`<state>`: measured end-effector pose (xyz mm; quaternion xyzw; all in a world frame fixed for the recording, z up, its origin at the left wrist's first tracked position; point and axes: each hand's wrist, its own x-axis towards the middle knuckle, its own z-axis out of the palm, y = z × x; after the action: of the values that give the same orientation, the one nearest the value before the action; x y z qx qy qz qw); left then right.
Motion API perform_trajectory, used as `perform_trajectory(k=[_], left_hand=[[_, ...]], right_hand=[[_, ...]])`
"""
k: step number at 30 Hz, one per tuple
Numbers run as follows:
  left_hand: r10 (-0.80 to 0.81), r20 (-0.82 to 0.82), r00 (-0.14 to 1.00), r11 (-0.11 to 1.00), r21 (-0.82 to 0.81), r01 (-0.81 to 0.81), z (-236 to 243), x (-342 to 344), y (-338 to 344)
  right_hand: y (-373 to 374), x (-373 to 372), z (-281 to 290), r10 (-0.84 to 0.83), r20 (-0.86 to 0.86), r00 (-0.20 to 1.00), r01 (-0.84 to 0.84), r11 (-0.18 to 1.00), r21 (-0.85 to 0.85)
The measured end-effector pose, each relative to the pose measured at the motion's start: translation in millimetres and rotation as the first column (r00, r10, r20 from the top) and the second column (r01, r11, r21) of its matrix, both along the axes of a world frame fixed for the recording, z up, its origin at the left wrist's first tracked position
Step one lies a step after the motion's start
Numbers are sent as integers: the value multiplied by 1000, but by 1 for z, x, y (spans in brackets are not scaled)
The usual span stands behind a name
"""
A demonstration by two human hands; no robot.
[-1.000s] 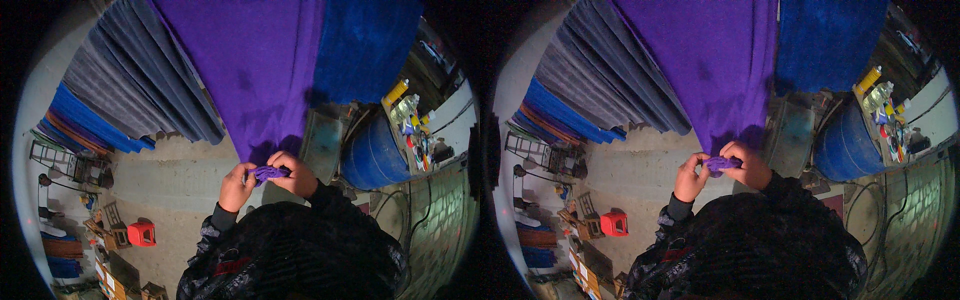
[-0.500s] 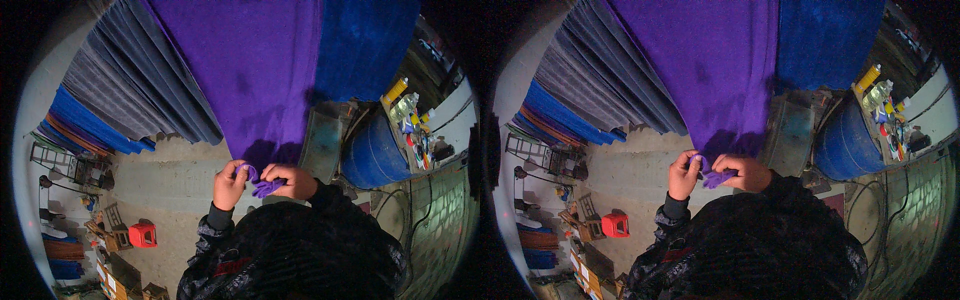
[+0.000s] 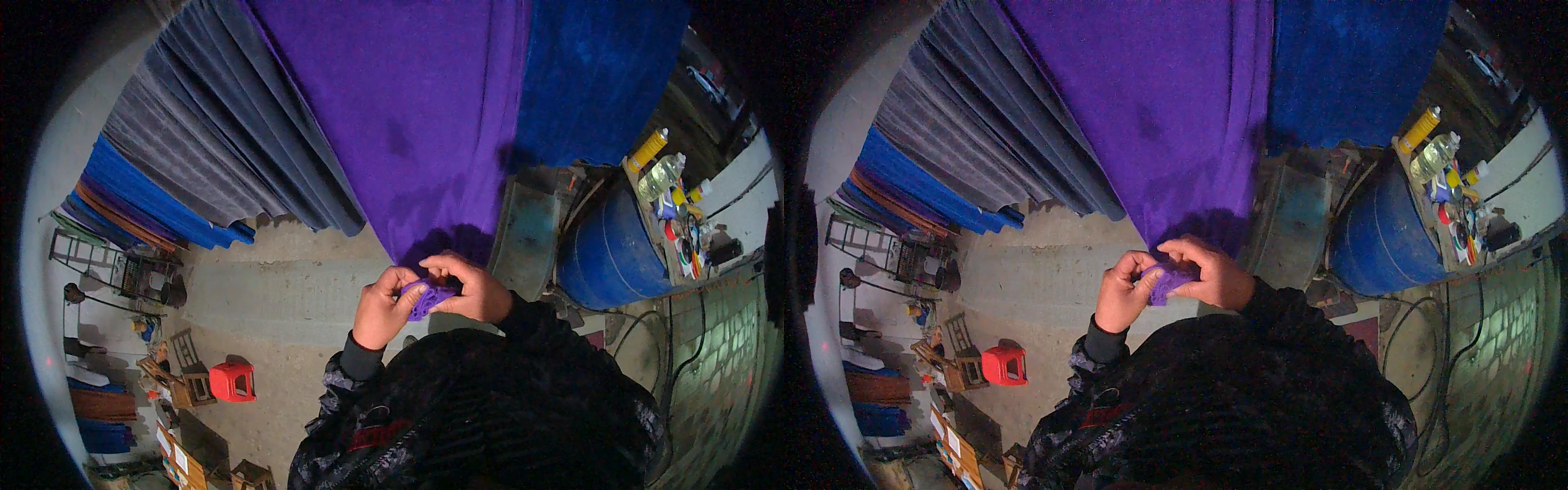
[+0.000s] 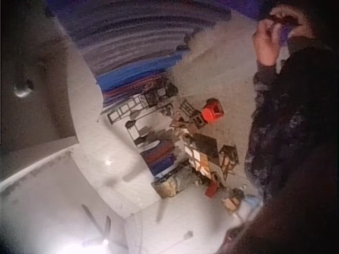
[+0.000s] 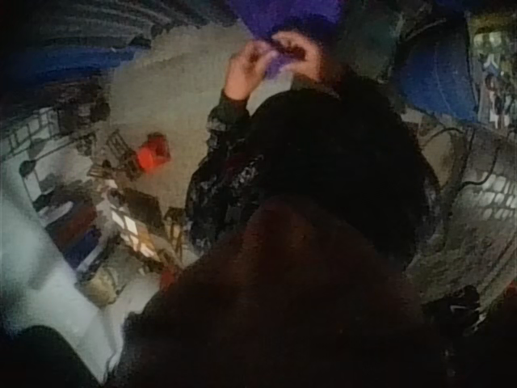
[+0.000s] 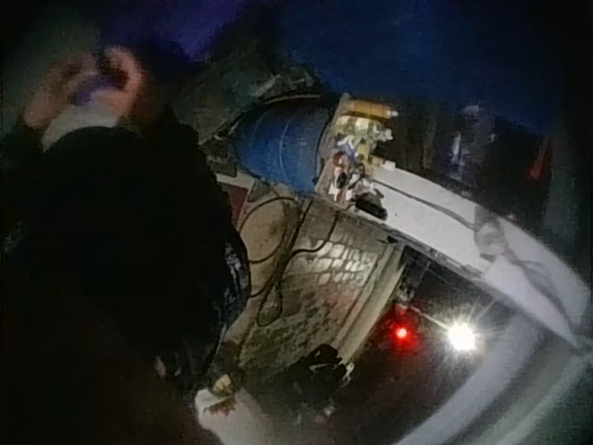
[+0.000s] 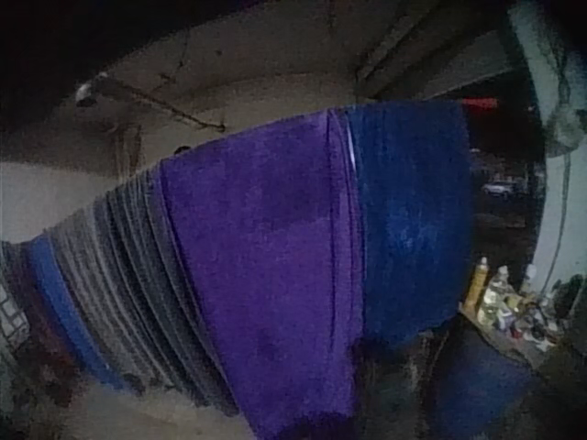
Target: The person repeatedly folds, unfolds, and stretches a purple fabric piece, then switches to a gray fabric piece and performs similar manipulations. The hands remain in view throughout, handling the fabric by hand without tools.
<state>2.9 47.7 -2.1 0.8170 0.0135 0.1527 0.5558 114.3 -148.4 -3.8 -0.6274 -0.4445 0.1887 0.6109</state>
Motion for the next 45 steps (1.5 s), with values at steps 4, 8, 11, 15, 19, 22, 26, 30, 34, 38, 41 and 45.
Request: perform_trajectory(k=[4,8,11,15,19,22,26,30,34,38,41,45], left_hand=[[-17,-72,997,999,-30,15,0,-2,1],[-19,-45,999,999,-45,17,-2,-1,-1],[-25,-36,999,998,-51,23,-5,0,0],[15,-36,999,1000,18,-14,-11,-1,9],[92,45,995,993,66,-95,-12,0,16],[145,45,988,988,39,-147,-10,2,14],[152,-70,986,988,-23,-154,-4,2,7],[157,-2,988,983,98,-157,-1,4,2],[133,33,991,991,29,-134,-4,8,-2],[70,46,996,998,4,-70,-5,8,-3],[32,109,993,996,75,-41,-5,9,-1],[18,98,995,998,60,-24,-4,8,-1]], right_hand=[[0,6,-1,6,263,965,-11,1000,19],[-1,6,-2,-37,285,958,26,999,45],[0,5,-1,-85,258,962,63,994,90],[-11,6,2,-139,35,990,139,990,20],[-12,9,6,-210,43,977,209,978,22],[-15,9,12,-103,47,994,106,992,-73],[-13,6,13,109,104,989,-104,993,-53],[-6,7,4,250,150,957,-250,968,-19],[-3,7,-4,277,136,951,-280,960,1],[-4,6,-7,171,123,978,-174,985,17],[-2,9,-7,86,158,984,-97,993,61],[-2,14,-8,10,188,982,-22,998,57]])
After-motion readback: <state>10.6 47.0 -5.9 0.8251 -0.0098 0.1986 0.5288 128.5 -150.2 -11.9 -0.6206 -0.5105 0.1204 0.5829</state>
